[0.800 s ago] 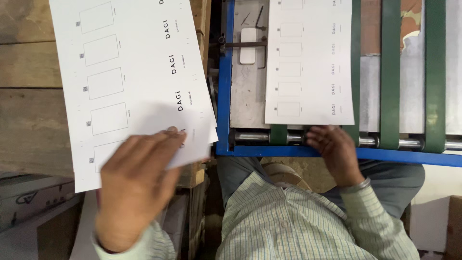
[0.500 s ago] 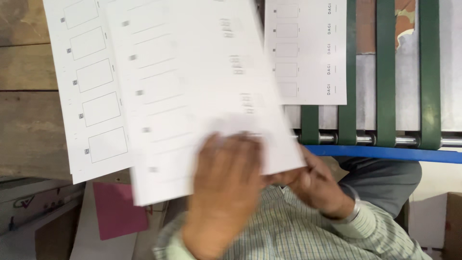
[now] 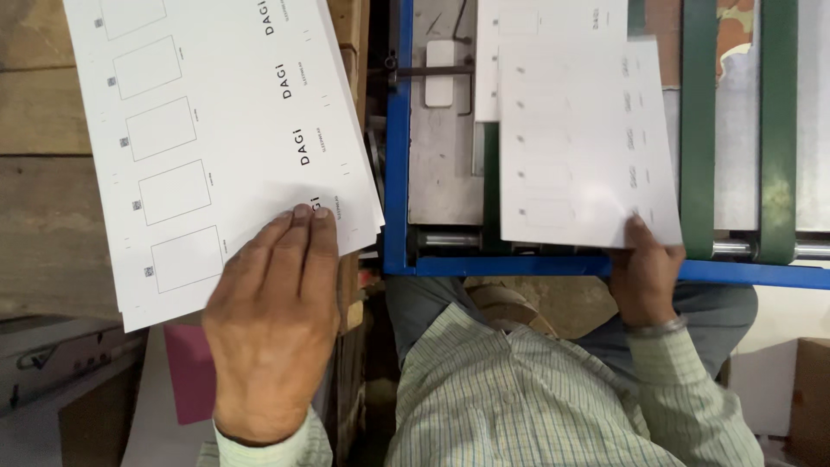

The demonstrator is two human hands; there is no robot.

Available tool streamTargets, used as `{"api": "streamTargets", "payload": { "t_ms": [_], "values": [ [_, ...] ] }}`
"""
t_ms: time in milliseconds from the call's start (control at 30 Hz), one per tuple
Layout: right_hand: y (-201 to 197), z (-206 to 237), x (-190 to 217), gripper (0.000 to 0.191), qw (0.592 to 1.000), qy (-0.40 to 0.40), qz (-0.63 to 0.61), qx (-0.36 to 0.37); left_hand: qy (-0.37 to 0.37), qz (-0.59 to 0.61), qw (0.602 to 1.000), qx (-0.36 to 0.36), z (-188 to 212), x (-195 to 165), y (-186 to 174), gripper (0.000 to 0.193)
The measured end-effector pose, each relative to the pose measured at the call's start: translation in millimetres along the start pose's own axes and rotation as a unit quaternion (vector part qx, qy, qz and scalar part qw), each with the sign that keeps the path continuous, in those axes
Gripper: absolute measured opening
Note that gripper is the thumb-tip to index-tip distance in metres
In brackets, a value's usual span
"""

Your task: The person picks printed sheets one at a time from a stack on a wooden table and places them onto the green belt conveyor of a printing machine, aligning each sheet by hand as it feeds through. The person continues the same pick-and-place cycle throughout the clip.

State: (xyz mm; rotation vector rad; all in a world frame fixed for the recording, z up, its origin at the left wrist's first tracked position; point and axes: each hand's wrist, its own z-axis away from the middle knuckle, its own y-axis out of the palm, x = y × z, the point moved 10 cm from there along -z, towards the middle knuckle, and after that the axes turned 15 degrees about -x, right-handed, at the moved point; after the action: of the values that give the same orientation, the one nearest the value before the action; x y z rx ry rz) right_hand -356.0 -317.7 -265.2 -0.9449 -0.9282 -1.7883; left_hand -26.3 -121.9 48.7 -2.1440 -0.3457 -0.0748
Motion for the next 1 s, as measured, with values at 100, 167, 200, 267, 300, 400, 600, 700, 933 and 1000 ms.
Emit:
{"api": "streamTargets", "payload": {
  "t_ms": [100, 167, 200, 267, 300, 400, 600, 700, 933, 1000],
  "values": [
    [-31.4, 7.5, -21.1, 0.028, 0.999, 0.030, 0.019, -0.028, -0.027, 0.041, 0.998, -0.034, 4.0, 7.0, -7.9, 0.017],
    [-42.3, 18.7, -31.5, 0.030, 0.998, 0.036, 0.036, -0.029, -0.039, 0.040, 0.997, -0.055, 8.4, 6.5, -11.8, 0.014],
    [-43.8, 24.1, -37.5, 0.031, 0.998, 0.039, 0.046, -0.026, -0.044, 0.040, 0.996, -0.064, 9.9, 7.2, -13.9, 0.014],
    [-39.7, 30.6, -46.5, 0.031, 0.998, 0.039, 0.054, -0.016, -0.051, 0.041, 0.997, -0.051, 11.6, 7.9, -11.5, 0.015],
    [-34.2, 31.5, -49.0, 0.031, 0.998, 0.034, 0.051, -0.007, -0.055, 0.039, 0.997, -0.046, 11.5, 8.2, -10.7, 0.016],
    [-12.1, 26.2, -49.8, 0.031, 0.999, 0.018, 0.037, 0.023, -0.064, 0.041, 0.996, -0.043, 9.0, 7.0, -11.7, 0.020],
    [21.9, 9.6, -43.6, 0.032, 0.994, 0.063, 0.036, 0.081, -0.073, 0.090, 0.993, -0.007, 12.9, 9.9, -5.4, 0.032],
    [31.6, 25.2, -47.6, 0.035, 0.981, 0.122, 0.053, 0.138, -0.030, 0.151, 0.988, 0.027, 18.0, 20.1, 0.2, 0.033],
    [85.4, 134.6, -24.3, 0.048, 0.909, 0.189, 0.068, 0.365, -0.096, 0.161, 0.981, -0.044, 7.0, 10.8, -18.4, 0.031],
    [112.7, 176.5, 13.4, 0.054, 0.871, 0.161, -0.034, 0.464, -0.013, 0.145, 0.989, 0.007, 4.4, -50.1, -5.5, 0.038]
  ]
}}
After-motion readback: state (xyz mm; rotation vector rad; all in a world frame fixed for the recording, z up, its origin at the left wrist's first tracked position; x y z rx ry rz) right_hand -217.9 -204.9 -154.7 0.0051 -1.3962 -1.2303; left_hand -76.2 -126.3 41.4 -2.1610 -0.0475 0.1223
